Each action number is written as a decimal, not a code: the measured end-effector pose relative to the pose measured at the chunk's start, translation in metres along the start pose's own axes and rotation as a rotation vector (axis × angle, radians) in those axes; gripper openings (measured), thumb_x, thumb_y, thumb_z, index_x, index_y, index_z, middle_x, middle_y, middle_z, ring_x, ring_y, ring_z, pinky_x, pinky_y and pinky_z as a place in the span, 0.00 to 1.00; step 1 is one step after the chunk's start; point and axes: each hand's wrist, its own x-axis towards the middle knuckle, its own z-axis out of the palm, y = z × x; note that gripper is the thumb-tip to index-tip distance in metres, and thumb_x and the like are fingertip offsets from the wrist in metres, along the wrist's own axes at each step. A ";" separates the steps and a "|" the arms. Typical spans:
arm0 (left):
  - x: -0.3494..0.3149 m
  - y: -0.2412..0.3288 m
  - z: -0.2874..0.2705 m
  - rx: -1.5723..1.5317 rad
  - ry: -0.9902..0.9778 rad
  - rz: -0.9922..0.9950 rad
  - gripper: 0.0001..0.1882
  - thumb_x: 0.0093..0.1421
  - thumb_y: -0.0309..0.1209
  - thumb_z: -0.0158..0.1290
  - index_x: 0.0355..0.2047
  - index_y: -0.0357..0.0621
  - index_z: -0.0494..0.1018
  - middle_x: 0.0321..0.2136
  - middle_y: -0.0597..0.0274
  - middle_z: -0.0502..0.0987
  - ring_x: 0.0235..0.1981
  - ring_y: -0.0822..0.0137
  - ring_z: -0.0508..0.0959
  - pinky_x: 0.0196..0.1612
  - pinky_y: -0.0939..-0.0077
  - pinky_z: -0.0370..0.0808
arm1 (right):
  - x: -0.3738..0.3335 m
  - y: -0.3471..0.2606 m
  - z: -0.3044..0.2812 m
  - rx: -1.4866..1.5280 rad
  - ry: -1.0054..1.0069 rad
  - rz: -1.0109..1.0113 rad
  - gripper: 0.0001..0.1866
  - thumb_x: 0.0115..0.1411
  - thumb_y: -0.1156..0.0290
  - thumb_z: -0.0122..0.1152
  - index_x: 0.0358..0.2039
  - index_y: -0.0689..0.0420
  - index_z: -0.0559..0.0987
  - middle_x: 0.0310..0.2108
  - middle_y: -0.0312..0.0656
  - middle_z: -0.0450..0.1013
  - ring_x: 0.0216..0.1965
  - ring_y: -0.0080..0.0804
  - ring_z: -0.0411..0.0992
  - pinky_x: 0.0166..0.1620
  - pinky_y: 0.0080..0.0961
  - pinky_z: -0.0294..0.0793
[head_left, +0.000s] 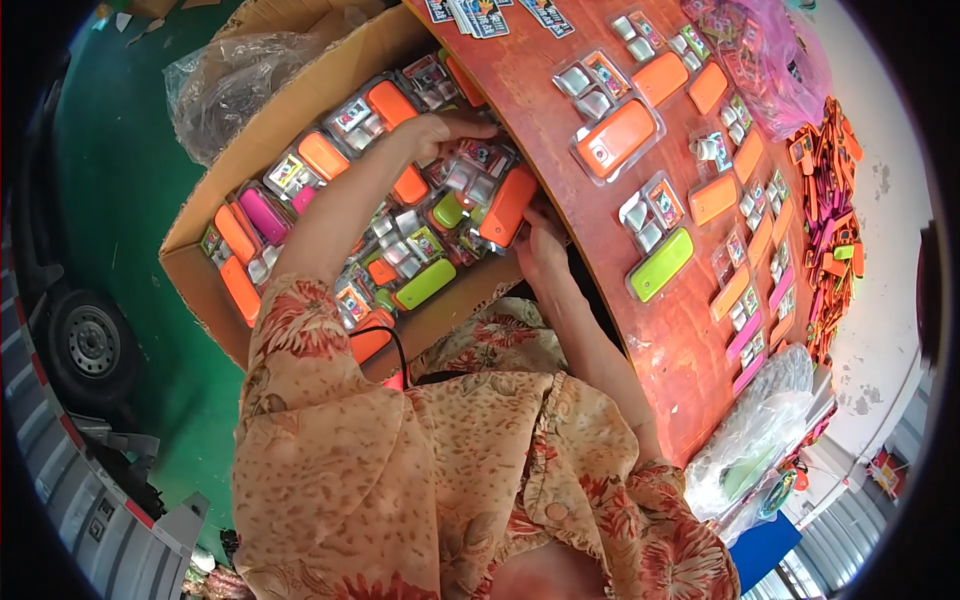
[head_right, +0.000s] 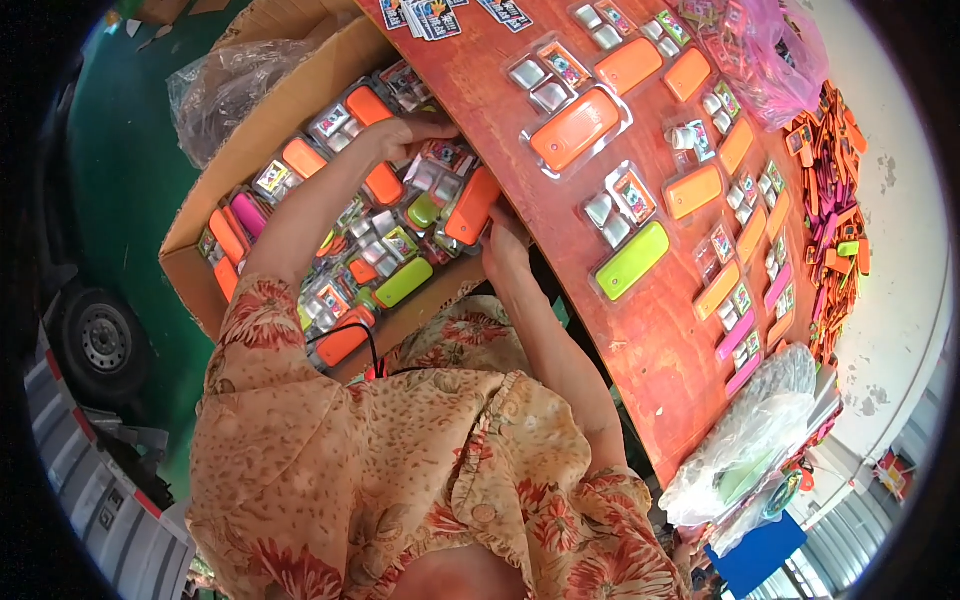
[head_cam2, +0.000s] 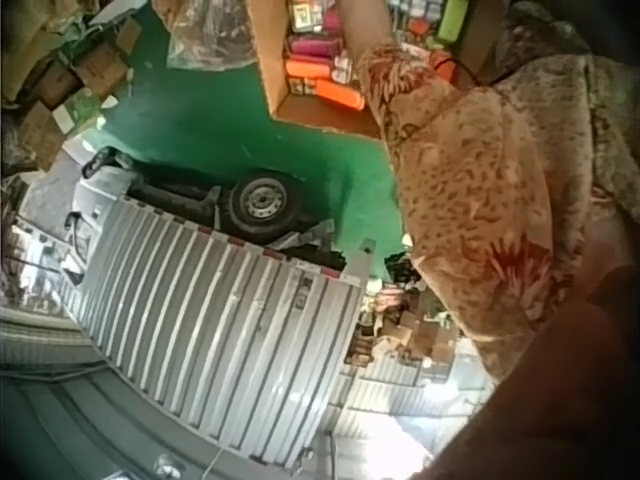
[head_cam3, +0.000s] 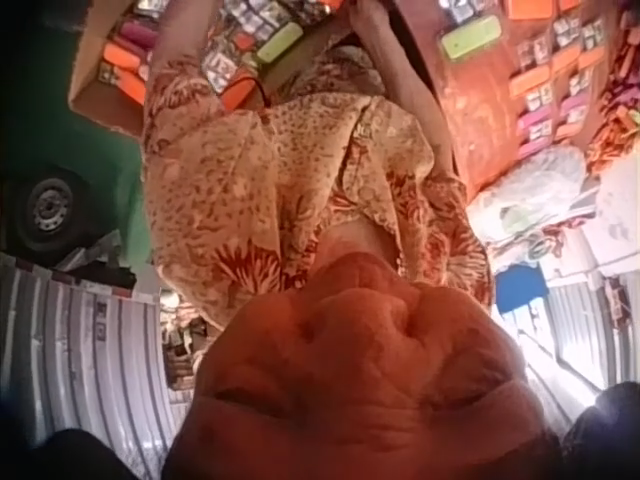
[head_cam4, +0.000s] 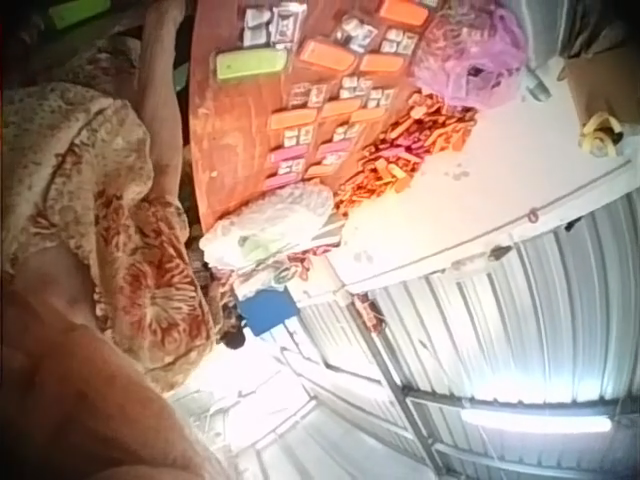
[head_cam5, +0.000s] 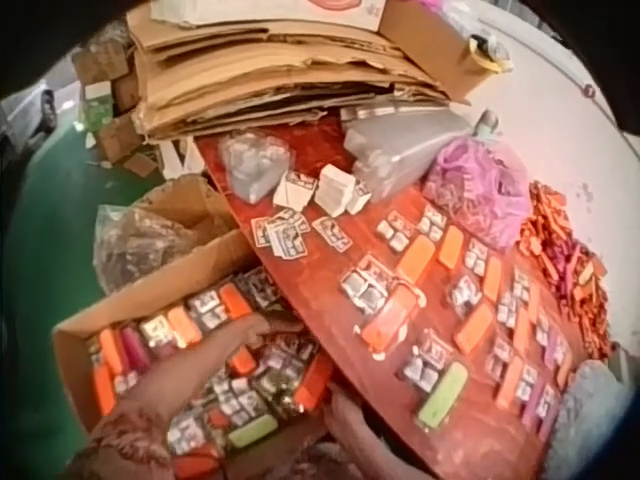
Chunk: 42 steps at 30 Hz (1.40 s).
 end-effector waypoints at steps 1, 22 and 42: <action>0.005 -0.003 0.003 0.007 -0.008 0.044 0.21 0.48 0.35 0.57 0.43 0.49 0.69 0.35 0.70 0.73 0.33 0.80 0.68 0.34 0.84 0.64 | 0.005 0.003 -0.002 -0.004 0.005 0.006 0.13 0.53 0.74 0.50 0.40 0.52 0.66 0.38 0.36 0.66 0.35 0.27 0.66 0.36 0.28 0.68; 0.073 -0.024 0.024 0.221 0.128 0.251 0.16 0.47 0.24 0.53 0.39 0.42 0.71 0.33 0.66 0.74 0.34 0.71 0.72 0.35 0.77 0.70 | -0.025 -0.018 0.010 -1.132 0.032 -0.618 0.41 0.47 0.64 0.57 0.54 0.71 0.48 0.56 0.60 0.48 0.58 0.46 0.48 0.57 0.29 0.47; 0.102 -0.063 0.030 0.651 0.416 0.355 0.13 0.49 0.25 0.51 0.38 0.41 0.71 0.33 0.64 0.75 0.33 0.70 0.73 0.35 0.76 0.69 | -0.040 -0.024 -0.003 -1.826 -0.284 -0.578 0.25 0.47 0.69 0.53 0.47 0.61 0.64 0.46 0.55 0.61 0.44 0.52 0.64 0.45 0.41 0.64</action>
